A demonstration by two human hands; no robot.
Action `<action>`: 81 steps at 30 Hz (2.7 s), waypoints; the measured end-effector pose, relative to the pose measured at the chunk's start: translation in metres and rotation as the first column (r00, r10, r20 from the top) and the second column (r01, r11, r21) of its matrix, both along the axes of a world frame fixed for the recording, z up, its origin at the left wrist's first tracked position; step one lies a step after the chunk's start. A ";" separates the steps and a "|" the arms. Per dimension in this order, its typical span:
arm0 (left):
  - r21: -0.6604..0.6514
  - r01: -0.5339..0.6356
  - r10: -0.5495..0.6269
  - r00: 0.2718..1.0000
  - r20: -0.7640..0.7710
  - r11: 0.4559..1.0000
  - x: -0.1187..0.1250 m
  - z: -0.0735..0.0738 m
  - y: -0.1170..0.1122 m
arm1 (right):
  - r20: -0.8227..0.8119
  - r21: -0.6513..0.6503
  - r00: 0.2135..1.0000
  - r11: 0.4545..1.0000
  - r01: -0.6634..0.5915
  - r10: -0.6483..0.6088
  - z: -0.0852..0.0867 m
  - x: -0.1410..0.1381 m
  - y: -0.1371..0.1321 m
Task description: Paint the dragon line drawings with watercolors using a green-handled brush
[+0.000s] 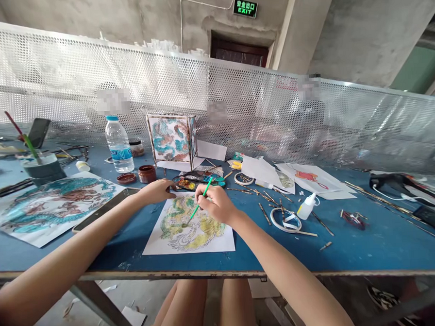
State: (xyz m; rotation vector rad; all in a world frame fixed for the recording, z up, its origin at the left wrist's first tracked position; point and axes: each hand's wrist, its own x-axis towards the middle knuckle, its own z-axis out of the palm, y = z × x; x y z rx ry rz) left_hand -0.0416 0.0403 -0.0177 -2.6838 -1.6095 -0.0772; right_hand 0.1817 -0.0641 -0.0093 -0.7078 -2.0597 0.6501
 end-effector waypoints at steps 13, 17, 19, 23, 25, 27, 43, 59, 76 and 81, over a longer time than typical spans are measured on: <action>0.011 0.009 -0.009 1.000 0.008 1.000 -0.001 -0.002 0.002 | 0.058 0.055 0.998 0.998 0.017 -0.020 0.004 0.005 0.000; 0.005 0.006 -0.006 1.000 0.010 1.000 -0.001 -0.001 0.001 | 0.026 0.055 0.997 0.996 0.067 -0.068 0.005 0.011 0.001; 0.009 0.001 -0.001 1.000 0.017 1.000 -0.001 0.000 0.001 | -0.039 0.044 0.998 0.997 0.060 -0.059 0.004 0.010 0.001; 0.002 0.003 -0.003 1.000 0.009 1.000 -0.001 0.000 0.000 | -0.060 0.029 0.998 1.000 0.008 -0.006 0.001 0.004 0.000; 0.000 0.004 -0.004 1.000 0.007 1.000 -0.001 0.000 0.000 | -0.005 0.036 1.000 0.999 0.005 -0.005 0.002 0.003 0.000; 0.001 0.007 -0.007 1.000 0.011 1.000 -0.001 0.000 0.000 | 0.034 0.062 0.999 0.998 0.033 -0.035 0.003 0.004 0.000; 0.008 0.005 -0.006 1.000 0.030 1.000 -0.001 0.000 -0.001 | 0.018 0.068 0.997 0.995 0.070 -0.071 0.005 0.007 -0.002; 0.007 0.014 -0.014 1.000 0.001 1.000 -0.001 0.000 0.000 | 0.014 0.049 1.000 0.999 0.015 -0.015 0.002 0.003 -0.002; 0.003 0.018 -0.018 1.000 0.005 1.000 0.000 0.001 -0.001 | -0.018 0.081 0.999 0.996 0.035 -0.034 0.003 0.004 -0.001; 0.001 0.014 -0.014 1.000 0.008 1.000 0.001 0.002 -0.002 | 0.033 0.092 0.998 0.995 0.044 -0.047 0.004 0.003 -0.003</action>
